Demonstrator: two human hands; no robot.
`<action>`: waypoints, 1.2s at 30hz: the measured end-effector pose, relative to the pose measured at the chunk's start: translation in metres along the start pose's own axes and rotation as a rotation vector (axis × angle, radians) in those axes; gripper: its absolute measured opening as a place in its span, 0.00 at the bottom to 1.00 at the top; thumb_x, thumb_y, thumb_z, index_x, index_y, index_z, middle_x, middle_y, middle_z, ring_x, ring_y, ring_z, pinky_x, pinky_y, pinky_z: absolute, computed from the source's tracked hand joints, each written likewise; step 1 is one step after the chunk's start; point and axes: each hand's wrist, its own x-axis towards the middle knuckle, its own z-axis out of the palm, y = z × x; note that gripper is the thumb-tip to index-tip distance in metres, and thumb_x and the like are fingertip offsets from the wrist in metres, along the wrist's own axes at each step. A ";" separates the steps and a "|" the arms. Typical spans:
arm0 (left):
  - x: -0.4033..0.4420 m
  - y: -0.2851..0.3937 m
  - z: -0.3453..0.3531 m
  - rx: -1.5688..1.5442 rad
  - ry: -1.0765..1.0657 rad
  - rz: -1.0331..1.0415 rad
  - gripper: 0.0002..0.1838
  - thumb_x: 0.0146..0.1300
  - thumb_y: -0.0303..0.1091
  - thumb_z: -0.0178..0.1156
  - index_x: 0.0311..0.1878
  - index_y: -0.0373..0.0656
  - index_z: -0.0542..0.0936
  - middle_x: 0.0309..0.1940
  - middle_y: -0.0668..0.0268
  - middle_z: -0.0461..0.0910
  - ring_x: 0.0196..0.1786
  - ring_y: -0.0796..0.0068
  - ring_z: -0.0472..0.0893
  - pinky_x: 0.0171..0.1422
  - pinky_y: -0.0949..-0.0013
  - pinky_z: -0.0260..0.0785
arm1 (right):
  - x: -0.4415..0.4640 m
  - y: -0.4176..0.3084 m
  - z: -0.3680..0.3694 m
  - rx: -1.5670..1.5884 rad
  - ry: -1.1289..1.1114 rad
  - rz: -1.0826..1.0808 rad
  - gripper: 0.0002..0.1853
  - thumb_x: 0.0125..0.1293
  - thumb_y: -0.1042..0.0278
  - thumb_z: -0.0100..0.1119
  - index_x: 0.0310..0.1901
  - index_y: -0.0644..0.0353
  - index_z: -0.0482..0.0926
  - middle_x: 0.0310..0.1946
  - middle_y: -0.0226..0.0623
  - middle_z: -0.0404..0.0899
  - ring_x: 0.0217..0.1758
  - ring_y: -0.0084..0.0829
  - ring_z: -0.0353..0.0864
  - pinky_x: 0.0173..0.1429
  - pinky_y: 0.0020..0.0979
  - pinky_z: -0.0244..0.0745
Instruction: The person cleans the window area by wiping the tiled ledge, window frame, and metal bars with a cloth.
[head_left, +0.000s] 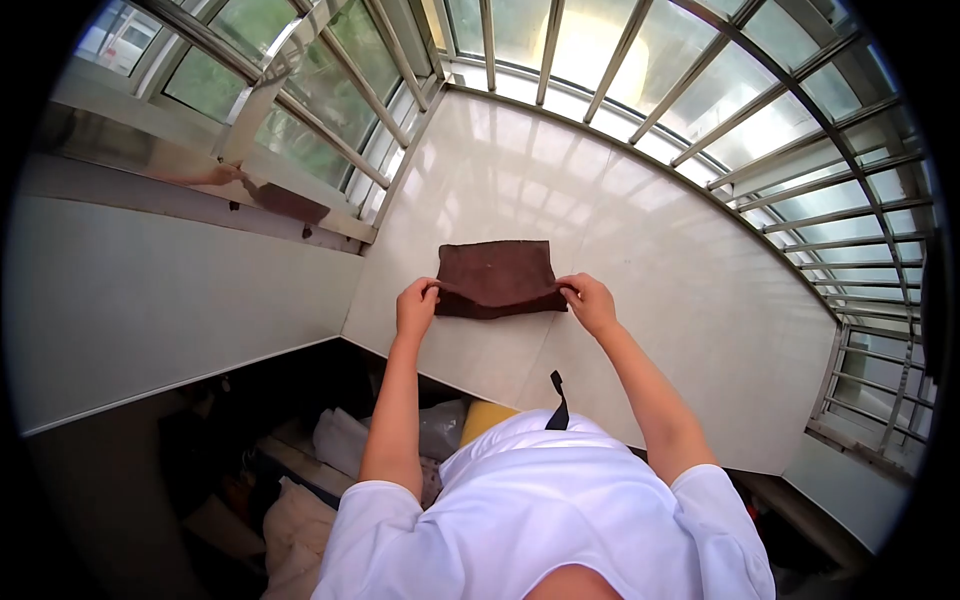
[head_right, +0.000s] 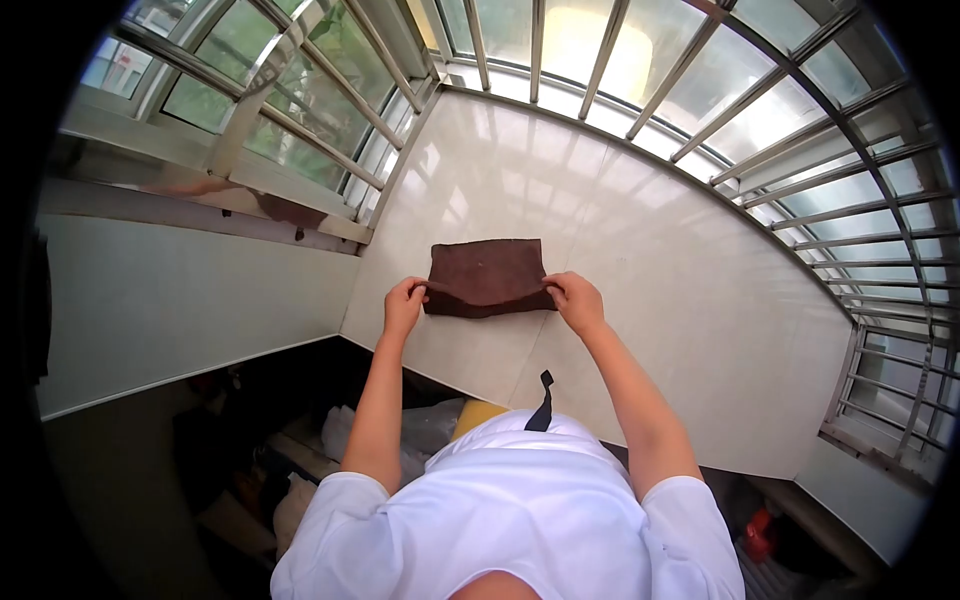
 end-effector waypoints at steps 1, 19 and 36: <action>0.012 0.008 0.003 -0.026 0.029 -0.021 0.14 0.61 0.33 0.60 0.50 0.42 0.80 0.40 0.61 0.83 0.40 0.66 0.83 0.45 0.65 0.75 | 0.015 0.008 0.001 -0.016 0.088 -0.069 0.15 0.62 0.70 0.59 0.51 0.50 0.80 0.39 0.34 0.78 0.40 0.37 0.79 0.46 0.36 0.74; 0.025 0.057 0.079 0.190 0.344 0.332 0.09 0.52 0.23 0.63 0.35 0.43 0.74 0.37 0.65 0.74 0.33 0.65 0.79 0.38 0.64 0.72 | -0.059 0.140 0.007 0.159 0.085 0.557 0.19 0.60 0.75 0.57 0.54 0.57 0.78 0.45 0.37 0.81 0.43 0.31 0.81 0.51 0.31 0.77; 0.067 0.053 0.118 0.454 0.362 0.094 0.20 0.48 0.28 0.68 0.44 0.50 0.72 0.43 0.66 0.73 0.47 0.58 0.76 0.45 0.57 0.73 | 0.143 0.088 0.005 -0.109 0.281 0.398 0.21 0.57 0.73 0.58 0.55 0.53 0.76 0.62 0.37 0.63 0.65 0.38 0.63 0.65 0.36 0.66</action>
